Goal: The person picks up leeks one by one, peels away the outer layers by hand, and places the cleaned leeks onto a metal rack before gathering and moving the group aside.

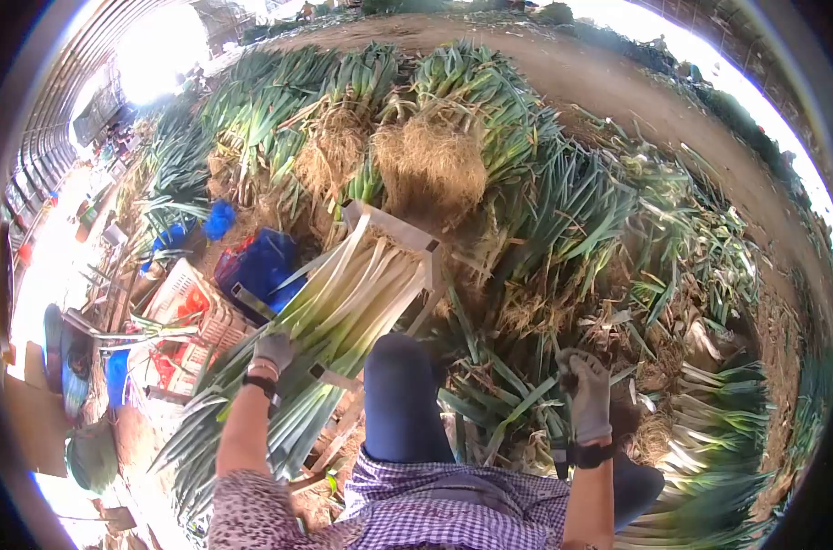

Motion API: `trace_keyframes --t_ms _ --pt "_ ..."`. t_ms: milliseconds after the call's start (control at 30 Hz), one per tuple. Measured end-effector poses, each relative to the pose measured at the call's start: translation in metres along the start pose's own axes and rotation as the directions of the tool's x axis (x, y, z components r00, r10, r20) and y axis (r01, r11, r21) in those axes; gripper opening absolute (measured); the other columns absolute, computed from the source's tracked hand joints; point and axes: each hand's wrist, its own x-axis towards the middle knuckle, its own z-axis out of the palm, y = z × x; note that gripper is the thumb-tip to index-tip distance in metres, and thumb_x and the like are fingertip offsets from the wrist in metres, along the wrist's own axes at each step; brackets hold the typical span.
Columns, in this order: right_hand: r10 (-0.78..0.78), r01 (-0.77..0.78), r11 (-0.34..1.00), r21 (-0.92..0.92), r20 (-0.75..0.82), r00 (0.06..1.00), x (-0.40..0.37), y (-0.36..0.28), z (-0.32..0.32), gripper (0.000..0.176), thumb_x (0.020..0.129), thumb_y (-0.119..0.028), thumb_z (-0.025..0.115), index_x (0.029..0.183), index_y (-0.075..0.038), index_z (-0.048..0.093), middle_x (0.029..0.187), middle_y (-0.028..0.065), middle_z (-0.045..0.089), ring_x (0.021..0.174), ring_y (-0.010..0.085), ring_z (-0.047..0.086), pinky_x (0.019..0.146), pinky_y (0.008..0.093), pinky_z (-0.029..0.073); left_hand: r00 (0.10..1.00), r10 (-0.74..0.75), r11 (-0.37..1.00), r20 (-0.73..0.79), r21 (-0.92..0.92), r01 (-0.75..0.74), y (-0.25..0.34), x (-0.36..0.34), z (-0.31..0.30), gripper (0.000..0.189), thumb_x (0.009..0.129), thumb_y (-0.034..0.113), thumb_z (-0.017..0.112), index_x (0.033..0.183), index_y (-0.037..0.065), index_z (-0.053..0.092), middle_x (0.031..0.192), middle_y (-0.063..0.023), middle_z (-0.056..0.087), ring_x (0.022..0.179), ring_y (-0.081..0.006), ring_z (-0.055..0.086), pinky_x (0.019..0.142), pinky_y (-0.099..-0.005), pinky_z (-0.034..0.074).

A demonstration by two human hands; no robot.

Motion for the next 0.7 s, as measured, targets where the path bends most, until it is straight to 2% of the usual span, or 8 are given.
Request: trace_keyframes --t_ms 133,233,267,333,533,633,667,700 --pt "0.03 -0.033 0.997 -0.073 -0.037 0.999 0.0 0.022 -0.026 0.017 0.093 -0.017 0.057 0.094 -0.005 0.07 0.077 0.0001 0.066 0.062 0.0058 0.058 0.058 0.0211 0.043 0.988 -0.037 0.994 0.148 -0.098 0.052 0.012 0.009 -0.017 0.037 0.087 0.038 0.057 0.111 0.01 0.066 0.105 -0.0147 0.07 0.098 -0.0322 0.067 0.085 -0.0457 0.051" --pt "0.11 -0.115 0.992 -0.057 -0.094 0.99 0.012 0.057 -0.054 0.017 0.094 -0.018 0.057 0.096 -0.007 0.069 0.08 -0.0003 0.069 0.062 0.0056 0.06 0.055 0.0195 0.044 0.987 0.112 0.991 -0.112 -0.065 -0.12 -0.004 0.002 -0.003 0.033 0.088 0.032 0.056 0.112 0.011 0.065 0.106 -0.0154 0.069 0.098 -0.032 0.067 0.084 -0.0462 0.051" --pt "0.129 -0.132 0.991 -0.025 -0.095 0.987 0.014 0.064 -0.053 0.016 0.094 -0.018 0.057 0.096 -0.007 0.069 0.079 -0.0004 0.068 0.062 0.0059 0.06 0.055 0.0195 0.045 0.992 -0.002 0.997 0.13 -0.079 0.012 0.007 0.006 -0.023 0.028 0.088 0.026 0.054 0.11 0.012 0.066 0.11 -0.0146 0.068 0.101 -0.0316 0.066 0.085 -0.0456 0.051" --pt "0.151 -0.158 0.985 -0.07 -0.089 0.984 0.029 0.084 -0.036 0.016 0.094 -0.018 0.056 0.097 -0.008 0.069 0.08 -0.0006 0.068 0.063 0.006 0.06 0.056 0.0191 0.045 0.979 -0.115 0.993 0.166 -0.006 0.117 0.007 0.033 0.019 0.026 0.089 0.024 0.054 0.107 0.012 0.067 0.111 -0.0133 0.068 0.104 -0.0314 0.065 0.085 -0.0449 0.051" --pt "0.268 -0.218 0.947 -0.237 0.203 0.942 0.055 0.103 0.038 0.018 0.093 -0.018 0.058 0.102 -0.007 0.068 0.088 -0.0003 0.067 0.07 0.0083 0.062 0.061 0.0215 0.048 0.962 -0.234 0.95 -0.141 -0.245 0.195 0.037 -0.002 -0.012 0.026 0.088 0.026 0.058 0.107 0.01 0.065 0.107 -0.0177 0.066 0.104 -0.0345 0.061 0.084 -0.0475 0.048" --pt "0.293 -0.233 0.937 -0.259 0.225 0.929 0.069 0.114 0.034 0.02 0.092 -0.016 0.058 0.105 -0.004 0.068 0.09 0.0 0.066 0.075 0.0091 0.061 0.066 0.023 0.048 0.94 -0.183 0.877 -0.289 -0.481 0.023 0.066 -0.016 -0.075 0.031 0.086 0.024 0.062 0.112 0.007 0.063 0.107 -0.0186 0.065 0.1 -0.0365 0.061 0.084 -0.0463 0.048" --pt "0.314 -0.253 0.929 -0.269 0.214 0.925 0.078 0.118 0.024 0.023 0.09 -0.011 0.056 0.108 -0.002 0.067 0.097 0.0062 0.067 0.085 0.0162 0.064 0.072 0.0269 0.051 0.935 -0.149 0.819 -0.321 -0.57 -0.065 0.082 -0.019 -0.094 0.033 0.085 0.022 0.064 0.113 0.006 0.063 0.106 -0.0181 0.065 0.099 -0.0367 0.061 0.084 -0.0454 0.048" --pt "0.027 0.151 0.87 -0.47 0.351 0.936 0.092 0.134 0.005 0.026 0.088 -0.008 0.054 0.111 -0.001 0.065 0.103 0.0107 0.067 0.091 0.022 0.065 0.077 0.0308 0.052 0.932 -0.09 0.778 -0.35 -0.609 -0.153 0.104 -0.022 -0.121 0.032 0.085 0.018 0.064 0.114 0.005 0.063 0.106 -0.0178 0.065 0.098 -0.036 0.062 0.085 -0.043 0.048"
